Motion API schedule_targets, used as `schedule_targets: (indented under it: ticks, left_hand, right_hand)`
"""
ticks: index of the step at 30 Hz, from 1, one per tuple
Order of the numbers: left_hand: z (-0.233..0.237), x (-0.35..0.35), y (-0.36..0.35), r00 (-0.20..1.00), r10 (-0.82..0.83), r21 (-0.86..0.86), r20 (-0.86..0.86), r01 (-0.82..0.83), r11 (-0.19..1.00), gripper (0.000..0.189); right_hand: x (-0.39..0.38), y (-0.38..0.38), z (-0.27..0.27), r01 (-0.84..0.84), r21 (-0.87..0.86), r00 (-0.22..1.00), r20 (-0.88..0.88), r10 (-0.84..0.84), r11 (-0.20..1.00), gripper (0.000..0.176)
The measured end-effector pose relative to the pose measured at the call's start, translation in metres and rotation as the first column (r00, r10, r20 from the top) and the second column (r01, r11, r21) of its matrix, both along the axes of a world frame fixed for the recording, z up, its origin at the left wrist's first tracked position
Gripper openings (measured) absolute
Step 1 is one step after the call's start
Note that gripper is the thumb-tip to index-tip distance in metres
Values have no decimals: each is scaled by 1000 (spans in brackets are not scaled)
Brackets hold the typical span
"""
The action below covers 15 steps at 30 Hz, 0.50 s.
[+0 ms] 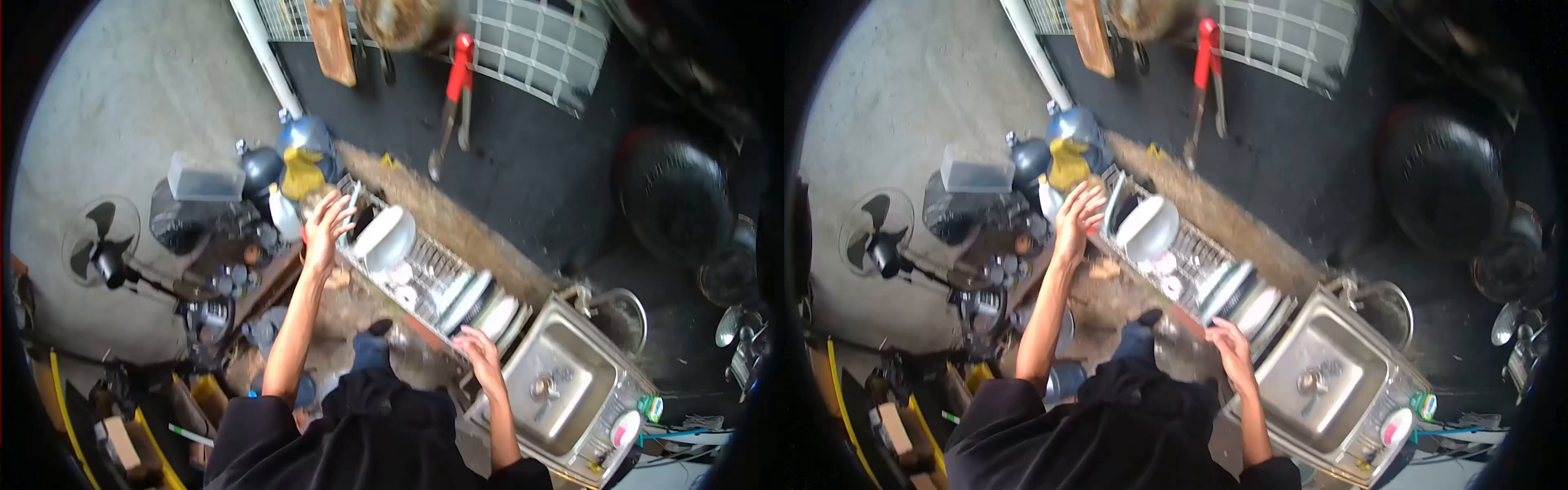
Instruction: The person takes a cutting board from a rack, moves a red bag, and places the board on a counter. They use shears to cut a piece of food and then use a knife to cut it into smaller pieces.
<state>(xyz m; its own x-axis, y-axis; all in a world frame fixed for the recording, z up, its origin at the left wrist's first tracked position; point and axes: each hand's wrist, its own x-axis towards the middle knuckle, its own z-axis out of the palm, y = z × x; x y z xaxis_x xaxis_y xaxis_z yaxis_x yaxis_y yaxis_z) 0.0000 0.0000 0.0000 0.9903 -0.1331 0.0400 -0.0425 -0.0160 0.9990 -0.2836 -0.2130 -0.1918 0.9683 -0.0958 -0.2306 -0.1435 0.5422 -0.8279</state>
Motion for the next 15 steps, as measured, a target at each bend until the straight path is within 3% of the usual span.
schedule_targets:
  ticks: [2,3,4,7,9,10,11,13,14,15]
  left_hand:
    - [-3,56,-36,991,-33,-54,129,40,998,57]
    - [-25,143,-49,994,0,-314,109,34,949,61]
    - [-38,191,-81,990,82,-406,114,-29,914,65]
    - [-63,315,-91,970,242,-357,-10,-229,906,85]
    - [-82,385,-100,960,223,-346,-167,-269,899,91]
    - [-80,409,-101,972,97,-432,-216,-184,883,99]
    - [-84,425,-107,959,57,-502,-277,-195,842,103]
    - [-83,452,-113,976,-123,-701,-179,-39,712,105]
    - [-83,462,-113,971,-193,-778,-139,13,628,96]
    - [-83,465,-113,966,-215,-775,-144,25,632,96]
  right_hand:
    - [5,-22,-19,46,-62,999,-12,-47,997,35]
    - [50,-62,7,69,-273,993,-78,-93,960,34]
    - [76,-96,3,190,-344,974,-55,-222,920,33]
    - [125,-58,-5,406,-329,889,-76,-452,853,30]
    - [162,-19,25,310,-325,929,-94,-357,894,30]
    - [178,1,45,226,-283,947,-159,-279,932,30]
    - [185,9,21,135,-429,988,-15,-156,893,33]
    - [199,35,23,65,-335,991,-89,-101,940,36]
    - [206,39,23,86,-341,989,-87,-122,936,36]
    - [207,44,20,51,-317,986,-133,-98,947,37]
